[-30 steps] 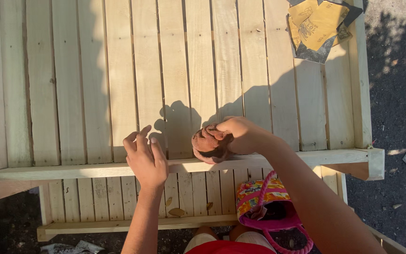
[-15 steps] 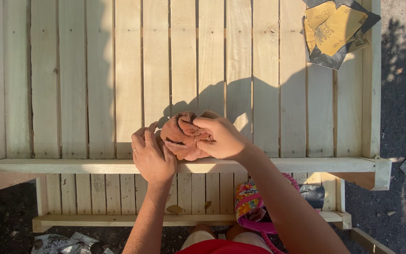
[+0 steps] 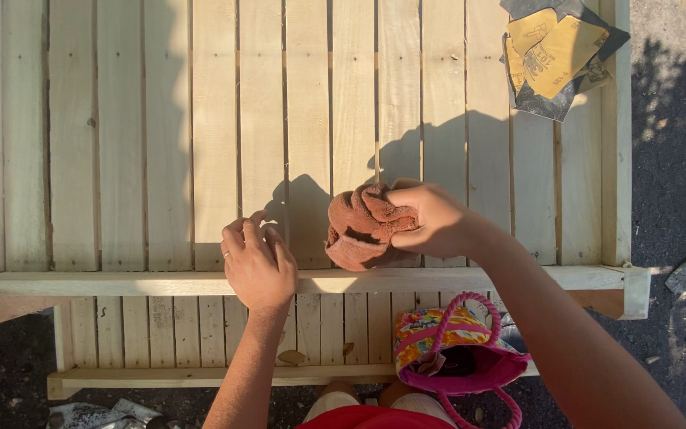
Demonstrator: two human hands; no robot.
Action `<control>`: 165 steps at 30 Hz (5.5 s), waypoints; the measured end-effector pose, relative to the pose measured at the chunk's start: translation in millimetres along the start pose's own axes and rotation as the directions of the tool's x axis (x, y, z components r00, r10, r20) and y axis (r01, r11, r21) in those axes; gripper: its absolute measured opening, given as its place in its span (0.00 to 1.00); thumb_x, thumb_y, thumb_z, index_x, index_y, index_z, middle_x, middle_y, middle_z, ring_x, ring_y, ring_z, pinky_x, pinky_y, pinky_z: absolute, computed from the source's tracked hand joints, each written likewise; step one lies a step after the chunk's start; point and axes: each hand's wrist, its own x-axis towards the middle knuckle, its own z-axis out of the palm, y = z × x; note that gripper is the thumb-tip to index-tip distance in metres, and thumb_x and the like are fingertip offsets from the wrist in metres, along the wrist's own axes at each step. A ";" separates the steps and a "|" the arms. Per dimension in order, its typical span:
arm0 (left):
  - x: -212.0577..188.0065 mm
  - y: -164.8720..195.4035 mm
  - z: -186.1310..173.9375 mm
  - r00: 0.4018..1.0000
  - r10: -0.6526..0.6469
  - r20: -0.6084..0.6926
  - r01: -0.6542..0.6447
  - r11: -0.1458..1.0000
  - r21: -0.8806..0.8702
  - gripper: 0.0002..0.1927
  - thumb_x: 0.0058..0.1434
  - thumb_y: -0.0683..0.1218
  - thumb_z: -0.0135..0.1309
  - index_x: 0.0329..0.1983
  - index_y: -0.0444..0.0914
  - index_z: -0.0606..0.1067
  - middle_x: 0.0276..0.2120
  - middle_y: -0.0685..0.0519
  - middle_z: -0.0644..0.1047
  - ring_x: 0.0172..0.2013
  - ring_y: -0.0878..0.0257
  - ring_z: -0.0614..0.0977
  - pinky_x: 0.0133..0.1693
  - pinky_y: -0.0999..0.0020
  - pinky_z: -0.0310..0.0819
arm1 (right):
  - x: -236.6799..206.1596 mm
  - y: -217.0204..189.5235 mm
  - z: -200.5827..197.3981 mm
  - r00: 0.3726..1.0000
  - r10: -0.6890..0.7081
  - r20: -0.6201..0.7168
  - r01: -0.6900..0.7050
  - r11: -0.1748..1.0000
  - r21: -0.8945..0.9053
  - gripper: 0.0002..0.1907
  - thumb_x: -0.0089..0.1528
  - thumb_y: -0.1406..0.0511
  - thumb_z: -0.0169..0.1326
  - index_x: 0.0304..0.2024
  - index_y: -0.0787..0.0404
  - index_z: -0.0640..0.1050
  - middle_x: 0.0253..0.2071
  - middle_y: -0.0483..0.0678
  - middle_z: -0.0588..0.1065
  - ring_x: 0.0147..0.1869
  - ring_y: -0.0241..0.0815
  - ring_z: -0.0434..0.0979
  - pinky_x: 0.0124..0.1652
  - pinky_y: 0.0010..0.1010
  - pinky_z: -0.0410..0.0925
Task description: The person wipes the slatted surface and rails of a wooden bench with a brown cloth, moving leaves and debris aside by hand. They pick up pieces of sandpaper from the bench, sand the edge of a rail with a small block, and continue wiping the slats with the cloth.
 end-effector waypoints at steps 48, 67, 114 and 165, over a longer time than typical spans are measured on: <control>4.6 4.3 0.6 0.976 -0.111 0.190 0.072 0.977 0.202 0.15 0.62 0.52 0.51 0.49 0.46 0.80 0.53 0.50 0.73 0.55 0.48 0.74 0.51 0.51 0.73 | -30.1 89.9 3.9 0.792 -0.200 -0.577 0.112 0.977 -0.184 0.20 0.52 0.72 0.61 0.48 0.64 0.77 0.49 0.57 0.71 0.53 0.60 0.75 0.49 0.43 0.71; 4.5 26.2 40.1 0.952 0.075 0.297 -0.183 0.916 0.355 0.28 0.59 0.50 0.52 0.65 0.47 0.71 0.63 0.52 0.66 0.66 0.55 0.67 0.62 0.47 0.62 | -146.7 100.4 -36.7 0.391 0.216 -0.894 -0.457 0.889 0.015 0.20 0.53 0.69 0.59 0.49 0.70 0.77 0.44 0.56 0.72 0.46 0.61 0.77 0.43 0.46 0.70; 52.9 272.4 233.1 0.717 0.571 0.400 -0.599 0.798 -0.067 0.41 0.68 0.59 0.46 0.79 0.43 0.46 0.79 0.46 0.42 0.77 0.47 0.42 0.71 0.38 0.34 | -157.1 130.2 1.3 0.094 0.219 -0.971 -0.293 0.938 0.183 0.24 0.59 0.67 0.56 0.54 0.71 0.65 0.53 0.62 0.64 0.54 0.65 0.70 0.52 0.50 0.66; -27.0 69.3 -7.8 0.944 0.268 0.193 -0.021 0.630 -0.776 0.16 0.63 0.46 0.61 0.51 0.33 0.76 0.51 0.45 0.76 0.53 0.52 0.80 0.44 0.66 0.80 | -39.0 -6.4 38.2 0.984 0.164 -0.067 -0.104 0.843 0.528 0.26 0.57 0.66 0.65 0.58 0.62 0.76 0.44 0.43 0.77 0.43 0.31 0.75 0.41 0.26 0.69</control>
